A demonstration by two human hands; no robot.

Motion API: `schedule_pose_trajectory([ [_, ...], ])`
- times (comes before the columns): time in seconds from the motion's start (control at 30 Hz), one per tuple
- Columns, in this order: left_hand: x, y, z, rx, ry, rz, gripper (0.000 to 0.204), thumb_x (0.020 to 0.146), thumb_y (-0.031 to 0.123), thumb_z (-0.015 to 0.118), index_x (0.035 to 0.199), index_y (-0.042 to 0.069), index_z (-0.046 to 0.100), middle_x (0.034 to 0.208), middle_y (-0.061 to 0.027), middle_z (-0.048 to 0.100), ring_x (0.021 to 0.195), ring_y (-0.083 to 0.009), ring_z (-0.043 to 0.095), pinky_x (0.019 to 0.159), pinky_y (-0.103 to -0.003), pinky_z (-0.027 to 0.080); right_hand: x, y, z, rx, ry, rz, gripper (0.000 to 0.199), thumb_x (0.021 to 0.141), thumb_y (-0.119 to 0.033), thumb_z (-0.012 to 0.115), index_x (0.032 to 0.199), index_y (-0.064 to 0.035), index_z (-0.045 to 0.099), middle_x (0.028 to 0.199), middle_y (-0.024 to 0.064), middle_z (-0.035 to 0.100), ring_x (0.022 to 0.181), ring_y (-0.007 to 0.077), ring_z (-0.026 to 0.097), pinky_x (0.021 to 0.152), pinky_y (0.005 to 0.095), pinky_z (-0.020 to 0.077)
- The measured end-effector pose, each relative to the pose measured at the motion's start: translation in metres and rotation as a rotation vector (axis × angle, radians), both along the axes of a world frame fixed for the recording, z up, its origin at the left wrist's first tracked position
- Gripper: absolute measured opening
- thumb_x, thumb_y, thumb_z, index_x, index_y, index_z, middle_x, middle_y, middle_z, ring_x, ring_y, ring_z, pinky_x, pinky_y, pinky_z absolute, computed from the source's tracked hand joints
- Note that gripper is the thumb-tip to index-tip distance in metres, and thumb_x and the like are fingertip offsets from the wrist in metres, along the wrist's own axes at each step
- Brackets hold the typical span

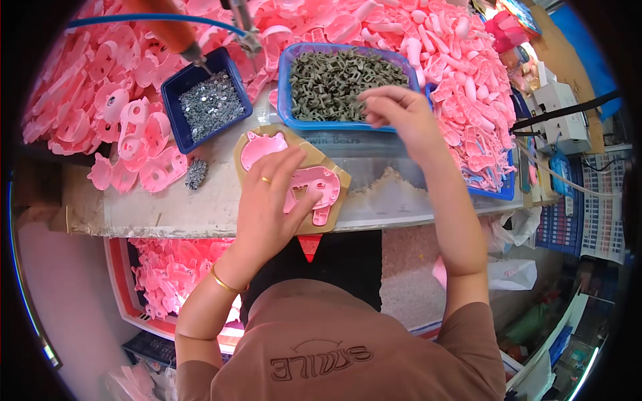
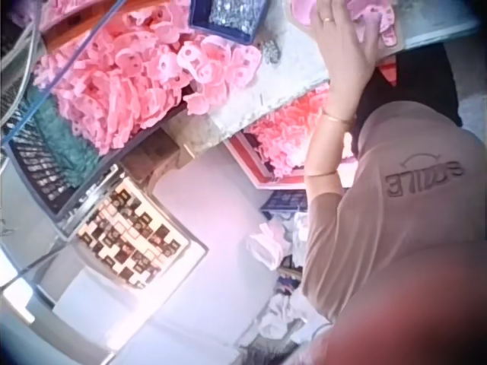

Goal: Assemble pink plastic toy pony halves by placing them in a mold and using a pneumatic tool to secure components.

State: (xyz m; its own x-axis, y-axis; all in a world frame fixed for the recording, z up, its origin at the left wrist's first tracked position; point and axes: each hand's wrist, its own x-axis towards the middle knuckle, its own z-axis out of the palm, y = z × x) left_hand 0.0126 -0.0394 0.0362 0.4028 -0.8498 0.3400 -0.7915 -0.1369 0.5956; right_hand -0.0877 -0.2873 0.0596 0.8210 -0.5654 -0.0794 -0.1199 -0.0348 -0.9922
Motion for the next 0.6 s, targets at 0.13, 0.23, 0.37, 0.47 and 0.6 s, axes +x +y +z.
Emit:
schedule_pose_trajectory([
  [0.13,-0.009,-0.021,0.006,-0.278,0.721,0.042,0.033,0.094,0.011,0.067,0.124,0.002,0.056,0.111,-0.012,0.066,0.1,-0.0198,0.064,0.086,-0.033,0.052,-0.01,0.056,-0.009,0.173,-0.021,0.108,0.018,0.094,-0.011,0.065,0.106,-0.0007,0.073,0.086,0.0033,0.071,0.077,0.0081,0.065,0.07,0.0235,0.0534],
  [0.23,-0.004,-0.022,-0.016,-0.216,0.858,0.059,0.019,0.099,0.007,0.06,0.116,0.0,0.057,0.105,-0.0071,0.067,0.091,-0.0108,0.064,0.079,-0.026,0.053,-0.021,0.085,-0.017,0.321,-0.103,0.068,0.019,0.095,-0.01,0.065,0.109,0.0006,0.072,0.089,0.0046,0.071,0.079,0.0088,0.067,0.072,0.0237,0.0544],
  [0.37,-0.008,-0.018,-0.011,-0.25,0.951,0.01,0.012,0.102,0.008,0.054,0.109,0.0,0.059,0.107,-0.0098,0.068,0.092,-0.0145,0.067,0.083,-0.028,0.056,-0.063,0.074,-0.006,0.07,0.008,0.015,0.019,0.094,-0.009,0.066,0.108,0.0017,0.071,0.091,0.006,0.072,0.081,0.0106,0.067,0.073,0.0246,0.0549],
  [0.47,-0.001,-0.008,-0.009,-0.239,0.946,0.012,0.013,0.102,0.011,0.054,0.107,-0.001,0.059,0.107,-0.0103,0.069,0.093,-0.0151,0.068,0.084,-0.029,0.057,-0.118,0.029,0.002,-0.559,0.258,-0.218,0.016,0.091,-0.008,0.068,0.103,0.0011,0.072,0.091,0.0071,0.073,0.079,0.0118,0.068,0.071,0.0275,0.0548],
  [0.6,0.0,-0.002,-0.005,-0.208,0.988,0.004,0.013,0.101,0.009,0.055,0.108,-0.002,0.057,0.106,-0.0095,0.068,0.095,-0.0144,0.067,0.087,-0.029,0.056,-0.194,-0.027,0.003,-0.906,0.56,-0.411,0.015,0.088,-0.007,0.068,0.101,-0.0012,0.073,0.088,0.01,0.072,0.077,0.0196,0.069,0.071,0.0318,0.0533],
])
